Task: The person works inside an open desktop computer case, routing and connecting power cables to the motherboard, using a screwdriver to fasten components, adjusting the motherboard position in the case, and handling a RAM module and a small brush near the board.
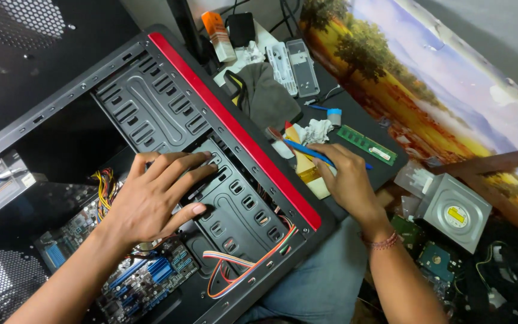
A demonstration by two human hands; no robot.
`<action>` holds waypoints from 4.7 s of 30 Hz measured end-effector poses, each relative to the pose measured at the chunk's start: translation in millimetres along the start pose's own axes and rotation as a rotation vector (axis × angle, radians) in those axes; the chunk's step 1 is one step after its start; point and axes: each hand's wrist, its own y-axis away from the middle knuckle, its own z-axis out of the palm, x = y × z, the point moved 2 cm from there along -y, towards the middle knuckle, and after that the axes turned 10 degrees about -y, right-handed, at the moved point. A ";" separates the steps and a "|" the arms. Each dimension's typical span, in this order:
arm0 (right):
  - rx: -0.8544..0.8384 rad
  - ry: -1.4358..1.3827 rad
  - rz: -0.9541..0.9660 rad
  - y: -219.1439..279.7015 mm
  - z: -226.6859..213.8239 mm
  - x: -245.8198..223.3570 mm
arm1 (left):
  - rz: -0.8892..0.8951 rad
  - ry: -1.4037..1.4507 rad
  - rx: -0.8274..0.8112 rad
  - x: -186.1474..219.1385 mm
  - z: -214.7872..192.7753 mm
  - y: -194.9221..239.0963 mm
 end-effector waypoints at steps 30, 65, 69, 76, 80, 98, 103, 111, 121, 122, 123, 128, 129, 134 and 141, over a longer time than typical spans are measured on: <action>-0.254 0.291 -0.530 -39.2 24.4 -252.4 | -0.240 -0.105 -0.180 -20.0 -49.3 135.4; -0.873 0.425 -0.696 -83.4 211.7 -231.3 | 0.058 -0.624 -0.512 -74.9 26.9 148.9; -0.874 0.426 -0.705 -83.4 210.5 -232.0 | 0.002 -0.517 -0.579 -76.9 6.5 146.7; -0.880 0.436 -0.694 -83.8 209.7 -233.0 | 0.045 -0.494 -0.727 -80.5 -20.8 139.0; -0.882 0.425 -0.684 -85.6 209.3 -230.9 | -0.075 -0.251 -0.536 -87.6 -29.8 142.2; -0.723 0.045 -0.421 -87.8 211.0 -246.8 | -0.462 0.041 -0.087 -86.9 -15.2 133.1; -0.708 0.111 -0.325 -89.7 210.2 -249.2 | -0.575 0.054 -0.074 -86.9 3.9 123.3; -0.691 0.202 -0.523 -87.6 209.5 -246.1 | -0.506 0.139 0.175 -87.8 10.8 116.5; -0.648 0.462 -0.736 -77.9 212.8 -243.2 | -0.624 0.025 -0.047 -90.5 1.4 131.5; -0.634 0.477 -0.751 -76.6 213.1 -242.7 | -0.648 -0.045 -0.117 -89.9 6.9 132.9; -0.622 0.490 -0.767 -75.3 213.9 -242.3 | -0.673 -0.115 -0.187 -89.4 12.5 134.7; -0.614 0.516 -0.804 -73.6 211.8 -248.1 | -0.684 -0.018 -0.269 -90.8 41.8 139.3; -0.626 0.524 -0.799 -73.5 211.8 -248.1 | -0.670 0.014 -0.253 -91.1 46.6 138.8; -0.633 0.573 -0.813 -75.0 211.6 -242.8 | -0.540 -0.111 -0.051 -91.7 80.1 140.6; -0.684 0.558 -0.794 -78.8 206.4 -245.1 | -0.687 0.113 -0.107 -92.2 54.5 129.4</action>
